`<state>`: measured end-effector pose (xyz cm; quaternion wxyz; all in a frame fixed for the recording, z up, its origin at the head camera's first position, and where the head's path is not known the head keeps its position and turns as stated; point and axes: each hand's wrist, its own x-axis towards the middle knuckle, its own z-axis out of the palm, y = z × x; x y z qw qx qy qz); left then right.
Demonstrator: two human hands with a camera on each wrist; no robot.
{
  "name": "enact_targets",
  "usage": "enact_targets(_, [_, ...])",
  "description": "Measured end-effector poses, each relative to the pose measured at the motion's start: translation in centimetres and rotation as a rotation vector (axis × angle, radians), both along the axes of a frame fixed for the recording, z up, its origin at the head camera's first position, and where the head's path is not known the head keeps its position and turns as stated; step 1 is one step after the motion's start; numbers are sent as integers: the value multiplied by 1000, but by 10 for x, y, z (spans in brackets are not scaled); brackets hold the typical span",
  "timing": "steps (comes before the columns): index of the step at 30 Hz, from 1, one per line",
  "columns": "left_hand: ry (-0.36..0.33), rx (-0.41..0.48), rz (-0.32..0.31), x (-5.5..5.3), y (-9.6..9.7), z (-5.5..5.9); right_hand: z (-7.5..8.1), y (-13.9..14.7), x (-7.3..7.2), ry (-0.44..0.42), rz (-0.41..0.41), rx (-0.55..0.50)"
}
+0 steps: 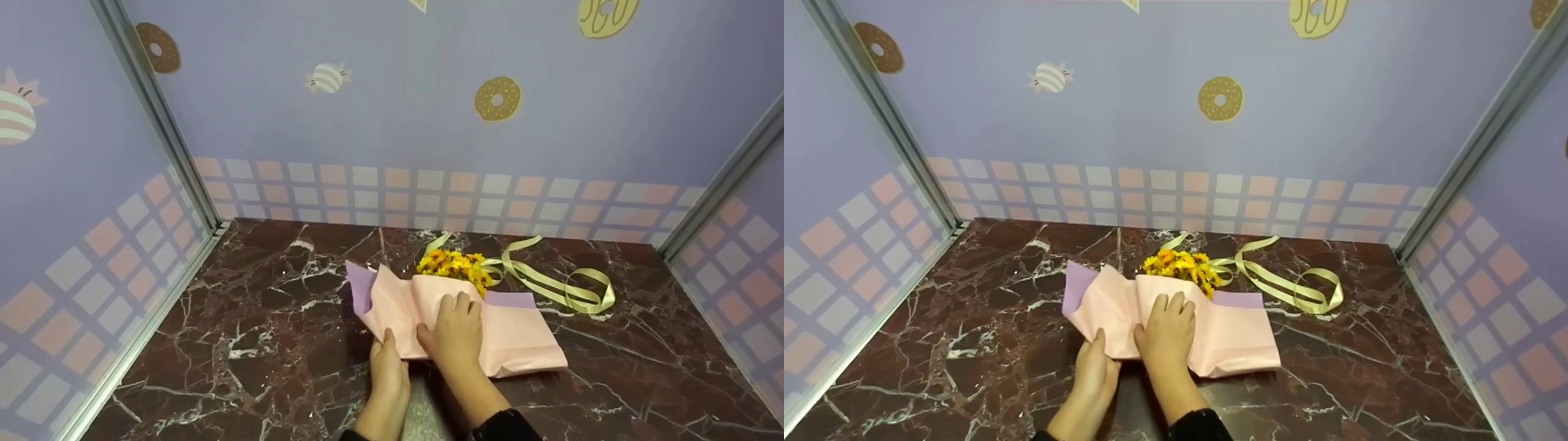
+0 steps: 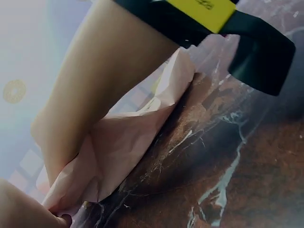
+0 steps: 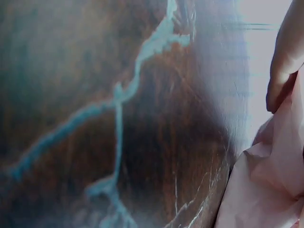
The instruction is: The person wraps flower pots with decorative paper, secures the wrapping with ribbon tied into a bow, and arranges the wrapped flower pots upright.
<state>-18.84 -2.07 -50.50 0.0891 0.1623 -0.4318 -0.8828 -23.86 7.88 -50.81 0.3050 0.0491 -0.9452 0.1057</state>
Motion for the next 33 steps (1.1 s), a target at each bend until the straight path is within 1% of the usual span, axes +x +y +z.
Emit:
enact_targets(3, [3,-26,-12,0,1,2,1,0,0,4,-2,10])
enact_targets(5, [15,-38,-34,0,0,4,0,1,0,3,0,14])
enact_targets(7, [38,-49,-68,0,-2,5,0,2,1,1,6,18])
enact_targets(10, [98,-52,-122,-2,-5,8,1,6,2,5,27,3])
enact_targets(12, [118,-63,-143,-3,-7,10,1,10,3,14,54,-11])
enact_targets(15, [124,-87,-158,-2,-8,11,3,16,5,33,110,-55])
enact_targets(18, [122,-112,-166,-2,-10,13,5,23,6,34,162,-128])
enact_targets(22, [128,-152,-155,-5,-13,18,5,31,7,-25,212,-234])
enact_targets(24, [135,-182,-154,-5,-16,20,4,31,7,-48,233,-266])
enact_targets(27, [147,-239,-186,-3,-17,22,4,31,7,-58,254,-284])
enact_targets(30, [142,-273,-220,0,-16,22,5,31,7,-64,256,-294])
enact_targets(33, [146,-304,-260,1,-15,22,6,30,7,-70,257,-302])
